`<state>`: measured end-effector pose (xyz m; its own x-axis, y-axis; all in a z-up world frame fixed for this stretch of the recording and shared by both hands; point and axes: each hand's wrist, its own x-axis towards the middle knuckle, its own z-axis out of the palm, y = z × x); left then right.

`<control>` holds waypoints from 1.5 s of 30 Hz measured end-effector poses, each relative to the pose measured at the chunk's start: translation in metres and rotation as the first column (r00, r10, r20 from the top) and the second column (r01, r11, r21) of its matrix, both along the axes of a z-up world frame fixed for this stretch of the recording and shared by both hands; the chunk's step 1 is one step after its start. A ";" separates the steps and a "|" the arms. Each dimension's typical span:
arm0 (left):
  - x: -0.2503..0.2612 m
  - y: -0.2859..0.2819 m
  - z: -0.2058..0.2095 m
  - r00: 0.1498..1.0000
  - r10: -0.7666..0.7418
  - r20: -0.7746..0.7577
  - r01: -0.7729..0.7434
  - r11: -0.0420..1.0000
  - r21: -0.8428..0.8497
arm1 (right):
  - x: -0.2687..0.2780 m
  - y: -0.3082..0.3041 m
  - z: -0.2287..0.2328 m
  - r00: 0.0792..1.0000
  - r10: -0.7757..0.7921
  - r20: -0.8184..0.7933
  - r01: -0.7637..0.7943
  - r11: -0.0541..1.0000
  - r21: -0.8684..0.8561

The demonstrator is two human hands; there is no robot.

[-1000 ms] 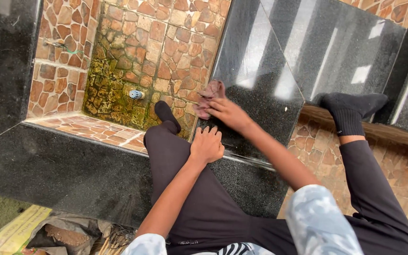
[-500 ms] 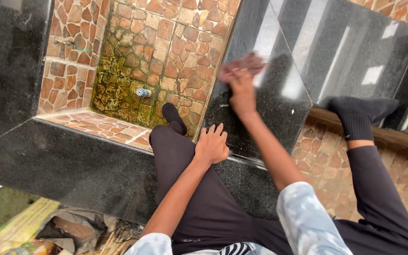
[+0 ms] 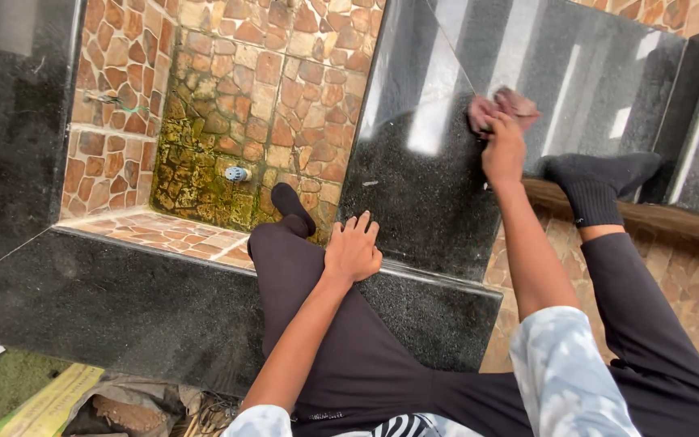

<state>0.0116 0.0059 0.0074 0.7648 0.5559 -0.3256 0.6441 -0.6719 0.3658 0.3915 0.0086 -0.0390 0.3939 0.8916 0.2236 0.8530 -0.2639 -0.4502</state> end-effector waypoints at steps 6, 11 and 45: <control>0.000 -0.001 0.004 0.998 0.022 0.062 -0.026 0.998 0.055 | -0.086 -0.066 0.019 0.989 -0.060 0.137 0.075 0.992 -0.106; 0.002 0.003 0.023 1.000 0.017 0.001 -0.017 1.000 -0.026 | -0.118 -0.152 0.022 0.991 0.066 -0.115 -0.100 0.941 -0.324; 0.000 -0.003 -0.004 0.997 0.004 -0.078 -0.005 1.000 -0.013 | -0.175 -0.113 -0.011 0.813 0.214 -0.541 -0.537 0.634 -0.556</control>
